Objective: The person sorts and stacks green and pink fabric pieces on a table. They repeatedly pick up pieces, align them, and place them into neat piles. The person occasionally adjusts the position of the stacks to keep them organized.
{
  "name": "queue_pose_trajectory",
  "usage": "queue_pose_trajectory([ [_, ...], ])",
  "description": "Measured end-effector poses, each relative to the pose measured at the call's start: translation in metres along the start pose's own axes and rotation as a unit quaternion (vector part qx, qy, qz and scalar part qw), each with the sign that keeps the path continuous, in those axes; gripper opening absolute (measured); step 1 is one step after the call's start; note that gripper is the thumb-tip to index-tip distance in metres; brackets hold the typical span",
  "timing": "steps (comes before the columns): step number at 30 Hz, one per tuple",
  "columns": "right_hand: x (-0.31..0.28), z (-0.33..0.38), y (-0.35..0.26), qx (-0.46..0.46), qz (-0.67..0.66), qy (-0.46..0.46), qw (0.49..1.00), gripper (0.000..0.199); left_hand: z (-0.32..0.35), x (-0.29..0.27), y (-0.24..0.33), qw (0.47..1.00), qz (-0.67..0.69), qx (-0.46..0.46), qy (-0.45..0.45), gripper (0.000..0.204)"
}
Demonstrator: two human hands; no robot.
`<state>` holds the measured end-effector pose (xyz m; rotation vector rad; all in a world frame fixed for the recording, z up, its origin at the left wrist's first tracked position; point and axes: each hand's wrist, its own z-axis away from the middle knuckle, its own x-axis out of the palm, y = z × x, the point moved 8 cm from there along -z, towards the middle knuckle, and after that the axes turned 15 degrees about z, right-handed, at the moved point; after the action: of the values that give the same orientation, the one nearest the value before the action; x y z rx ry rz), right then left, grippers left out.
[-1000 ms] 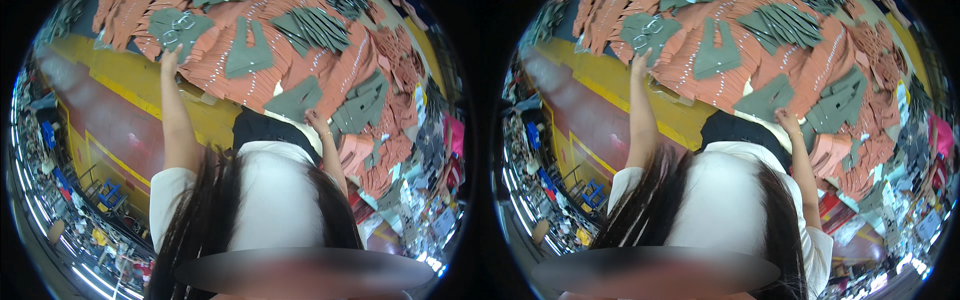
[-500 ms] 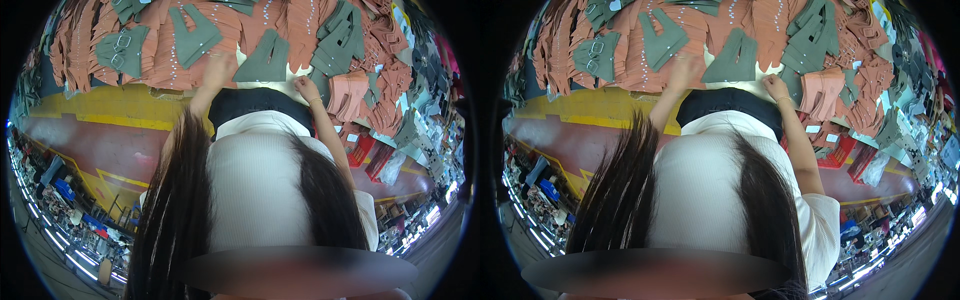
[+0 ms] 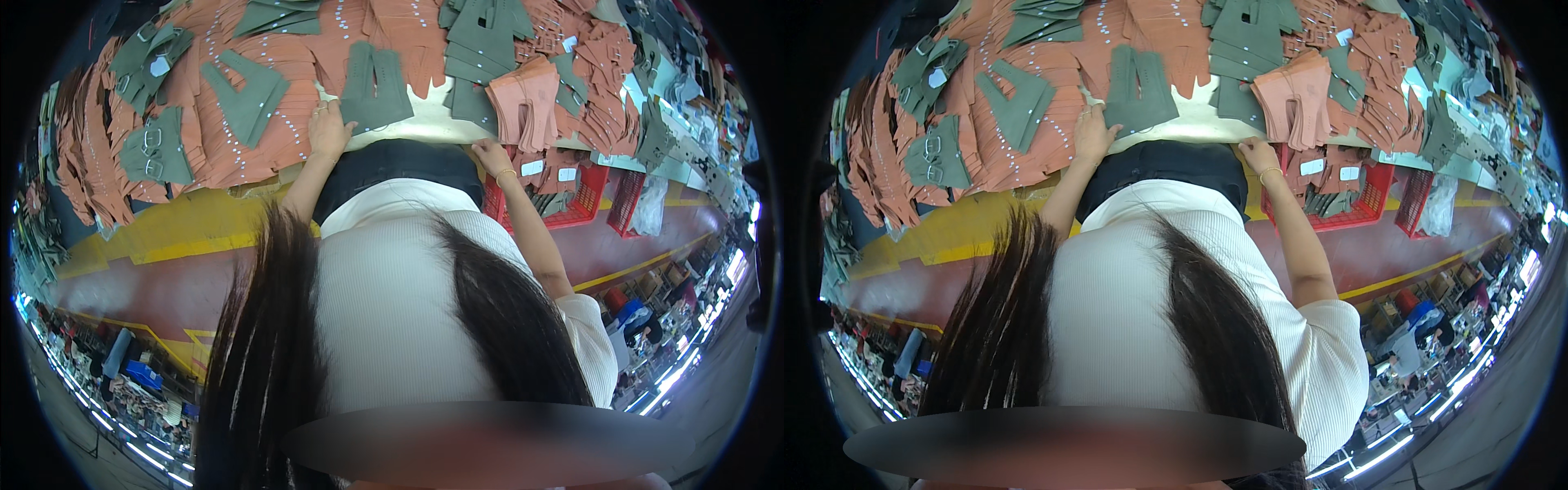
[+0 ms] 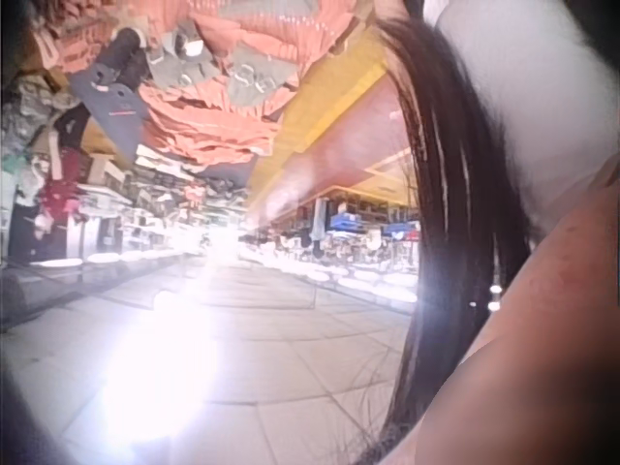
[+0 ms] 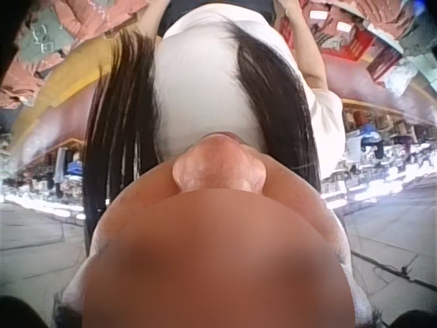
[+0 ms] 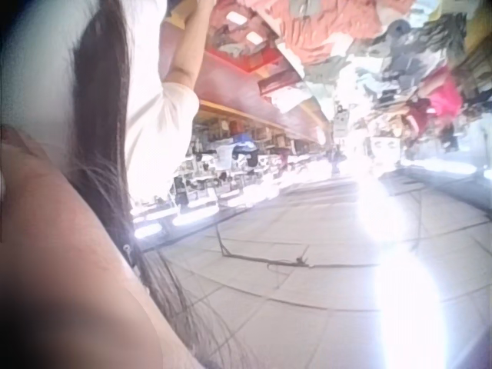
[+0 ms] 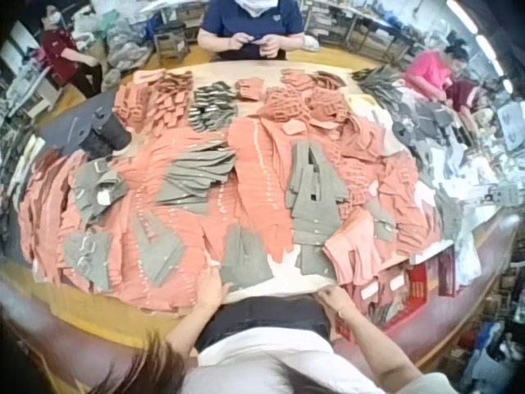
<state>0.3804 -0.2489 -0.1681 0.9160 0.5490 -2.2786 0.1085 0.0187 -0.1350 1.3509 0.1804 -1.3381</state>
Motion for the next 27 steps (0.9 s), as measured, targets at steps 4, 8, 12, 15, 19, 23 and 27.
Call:
queue_pose_trajectory([
  [4,0.021,0.005,0.002,0.128,-0.423,-0.065,0.895,0.029,0.000,-0.002,0.003,1.000,0.014,-0.014,0.008,0.053],
  [8,0.029,0.001,-0.011,0.163,-0.663,-0.074,0.727,0.034,0.002,-0.005,0.005,0.999,0.027,-0.024,0.028,0.054],
  [12,0.038,-0.006,-0.002,0.215,-0.746,-0.015,0.630,0.033,0.001,-0.003,0.001,0.996,0.052,-0.072,0.005,0.056],
  [15,0.046,-0.012,0.003,0.248,-0.770,0.007,0.588,0.026,0.002,-0.005,0.002,0.995,0.047,-0.088,0.003,0.056],
  [19,0.047,-0.027,0.000,0.231,-0.766,-0.006,0.599,0.015,0.004,-0.008,0.005,0.997,0.037,-0.072,0.019,0.053],
  [23,0.048,-0.040,-0.002,0.205,-0.735,-0.002,0.647,0.011,0.002,-0.009,0.002,0.996,0.054,-0.061,0.031,0.045],
  [27,0.047,-0.042,0.004,0.188,-0.689,0.011,0.700,0.013,0.000,-0.008,-0.004,0.997,0.058,-0.053,0.016,0.039],
])
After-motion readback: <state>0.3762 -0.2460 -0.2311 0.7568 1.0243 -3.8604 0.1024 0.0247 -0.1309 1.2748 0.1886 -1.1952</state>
